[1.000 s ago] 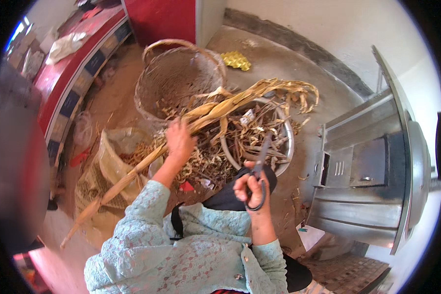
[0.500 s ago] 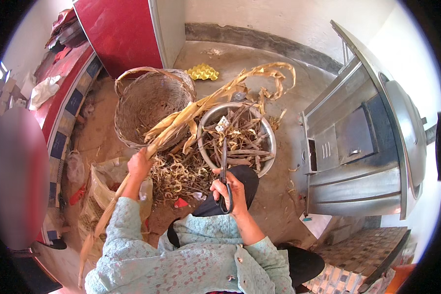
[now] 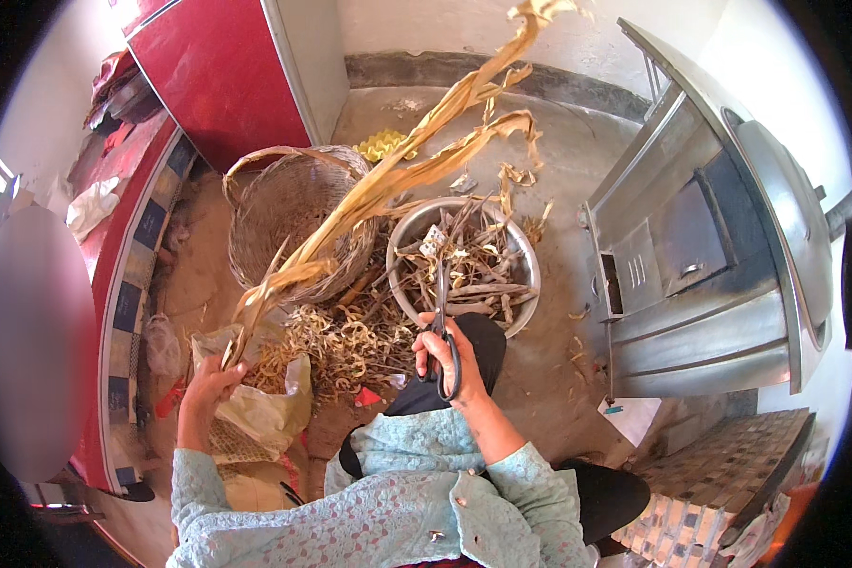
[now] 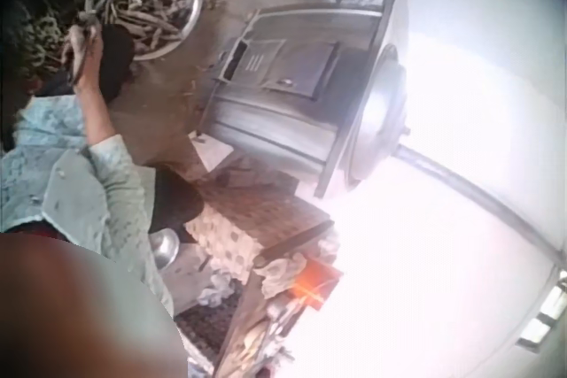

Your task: The person sits on the floor and uses scissors to cut dried corn stalks into smaller pieces, placing them into a metal bowl. They then open a metal stove door and add the cut pieces into the firebox before closing the door.

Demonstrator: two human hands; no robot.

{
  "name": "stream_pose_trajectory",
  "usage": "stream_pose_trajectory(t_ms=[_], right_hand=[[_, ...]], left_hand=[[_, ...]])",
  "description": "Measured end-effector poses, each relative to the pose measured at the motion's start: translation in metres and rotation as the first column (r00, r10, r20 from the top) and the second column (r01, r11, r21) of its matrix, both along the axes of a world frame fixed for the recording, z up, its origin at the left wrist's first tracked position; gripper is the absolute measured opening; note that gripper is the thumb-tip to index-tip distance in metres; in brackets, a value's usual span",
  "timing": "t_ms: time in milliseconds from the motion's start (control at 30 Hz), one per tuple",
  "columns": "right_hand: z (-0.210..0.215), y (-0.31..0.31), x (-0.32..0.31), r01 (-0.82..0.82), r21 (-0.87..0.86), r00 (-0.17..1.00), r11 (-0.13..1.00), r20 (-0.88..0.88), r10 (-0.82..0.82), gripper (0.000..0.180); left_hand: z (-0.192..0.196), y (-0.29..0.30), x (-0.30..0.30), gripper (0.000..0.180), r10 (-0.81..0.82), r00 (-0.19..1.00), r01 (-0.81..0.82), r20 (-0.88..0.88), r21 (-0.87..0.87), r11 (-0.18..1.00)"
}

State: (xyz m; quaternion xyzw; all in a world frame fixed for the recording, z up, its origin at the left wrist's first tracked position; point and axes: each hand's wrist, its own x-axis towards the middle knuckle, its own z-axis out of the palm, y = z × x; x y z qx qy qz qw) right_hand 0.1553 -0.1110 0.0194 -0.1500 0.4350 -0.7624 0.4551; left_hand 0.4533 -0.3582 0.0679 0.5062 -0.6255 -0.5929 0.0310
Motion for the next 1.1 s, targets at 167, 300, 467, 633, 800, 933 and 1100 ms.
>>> stream_pose_trajectory(t_ms=[167,300,467,633,800,933,1100], right_hand=[[0.003,-0.009,-0.014,-0.005,0.052,0.965,0.999,0.263,-0.009,0.053],[0.004,-0.025,-0.029,0.000,0.146,0.994,0.989,0.108,-0.016,0.055],[0.000,-0.049,-0.054,0.077,0.314,0.995,0.946,-0.085,-0.053,0.073],[-0.003,-0.057,-0.058,0.181,0.272,0.970,0.945,-0.206,-0.126,0.071],[-0.003,-0.065,-0.061,0.105,0.289,0.983,0.952,-0.178,-0.054,0.071],[-0.018,-0.071,-0.068,0.091,0.393,0.995,0.915,-0.065,-0.071,0.070],[-0.009,-0.073,-0.061,0.004,0.487,1.000,0.873,0.021,-0.017,0.072]], left_hand=[[-0.006,0.000,0.047,0.027,0.019,0.999,-0.009,-0.039,0.234,0.972],[-0.014,0.003,0.077,0.031,-0.002,0.999,0.010,-0.032,0.259,0.966],[-0.020,0.008,0.094,0.030,0.048,0.999,-0.045,-0.005,0.239,0.970],[-0.023,0.009,0.099,0.027,0.009,0.999,-0.017,0.036,0.214,0.977],[-0.020,0.011,0.104,0.025,-0.009,0.998,-0.007,0.062,0.255,0.967],[-0.030,0.007,0.112,0.028,-0.085,0.990,0.058,0.111,0.231,0.971],[-0.027,0.011,0.119,0.034,-0.024,0.990,-0.026,0.140,0.348,0.937]])
